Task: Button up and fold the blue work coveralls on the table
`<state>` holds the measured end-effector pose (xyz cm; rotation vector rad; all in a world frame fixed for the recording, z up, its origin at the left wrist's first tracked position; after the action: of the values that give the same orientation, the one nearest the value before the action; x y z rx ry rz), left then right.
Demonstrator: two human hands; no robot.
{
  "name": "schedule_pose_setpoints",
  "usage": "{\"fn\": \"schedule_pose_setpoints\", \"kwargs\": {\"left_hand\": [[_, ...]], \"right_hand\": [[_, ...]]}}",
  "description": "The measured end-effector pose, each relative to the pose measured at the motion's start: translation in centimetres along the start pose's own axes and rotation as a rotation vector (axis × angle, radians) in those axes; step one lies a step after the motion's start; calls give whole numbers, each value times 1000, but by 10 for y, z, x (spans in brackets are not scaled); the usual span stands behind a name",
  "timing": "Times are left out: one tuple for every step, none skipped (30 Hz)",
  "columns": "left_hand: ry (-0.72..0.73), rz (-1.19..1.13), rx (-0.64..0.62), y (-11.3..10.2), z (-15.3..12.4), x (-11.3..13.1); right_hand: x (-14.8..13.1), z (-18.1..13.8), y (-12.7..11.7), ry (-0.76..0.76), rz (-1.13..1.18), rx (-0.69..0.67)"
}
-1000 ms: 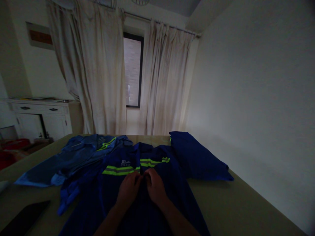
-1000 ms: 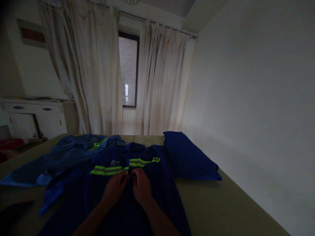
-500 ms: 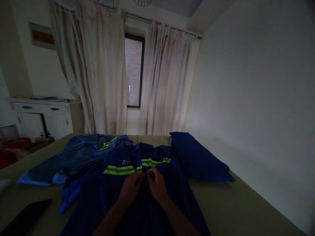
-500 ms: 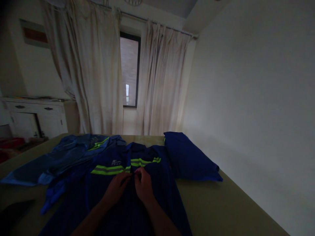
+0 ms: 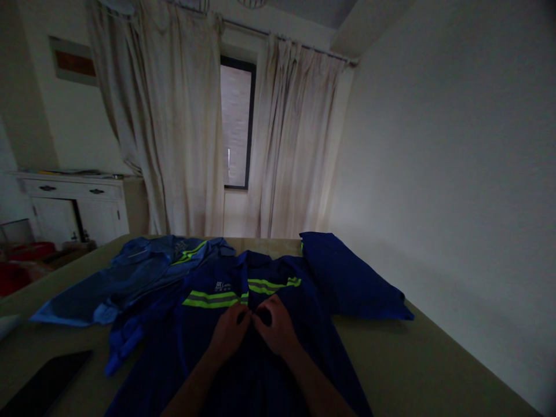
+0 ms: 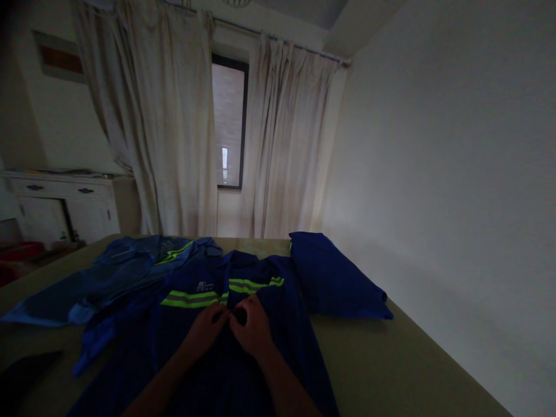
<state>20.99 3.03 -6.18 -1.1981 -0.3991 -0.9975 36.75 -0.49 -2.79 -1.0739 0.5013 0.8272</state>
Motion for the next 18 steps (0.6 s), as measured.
{"fn": "schedule_pose_setpoints", "kwargs": {"left_hand": [[-2,-31,4,0,1,-2],[0,-62,11,-1,1,-2],[6,-88,13,-2,2,-2],[17,-107,14,-3,2,-2],[27,-116,18,-4,2,0],[33,-119,21,-5,2,1],[32,-121,27,-6,2,3],[23,-126,33,-6,2,4],[5,-135,40,-7,2,4],[-17,-145,49,-7,2,4],[-38,-155,55,-8,2,4],[-55,-162,59,-8,2,4],[-69,-166,61,-8,2,3],[-80,-168,59,-7,3,3],[-89,-169,55,-7,3,3],[-96,-171,49,-7,3,3],[-102,-175,42,-7,3,3],[-106,-178,38,-7,3,3]], "right_hand": [[-1,0,-1,-3,0,3],[-1,0,-1,-4,0,6],[0,0,-2,-3,1,4],[0,1,-2,0,0,2],[1,2,-2,-1,0,-3],[2,2,-2,-2,0,-10],[3,3,-2,-4,2,-16],[3,3,-1,-9,5,-22],[3,3,-1,-16,9,-26],[3,3,-1,-25,15,-30],[2,3,-1,-32,23,-35],[2,3,-1,-34,35,-44],[1,3,-1,-34,49,-56],[1,3,-2,-31,61,-69],[1,3,-2,-28,71,-88],[1,4,-3,-27,78,-106],[2,5,-4,-29,82,-123],[2,5,-4,-35,83,-135]]}}
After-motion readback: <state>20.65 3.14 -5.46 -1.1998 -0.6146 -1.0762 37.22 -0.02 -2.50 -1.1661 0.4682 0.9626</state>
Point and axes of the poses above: each hand's wrist, its own z-axis towards the middle knuckle, its own y-axis out of the palm, x = y × z, the point moved 4 cm from there along z, towards the middle knuckle, and after that the axes turned 3 degrees about y, right-handed, at the moved point
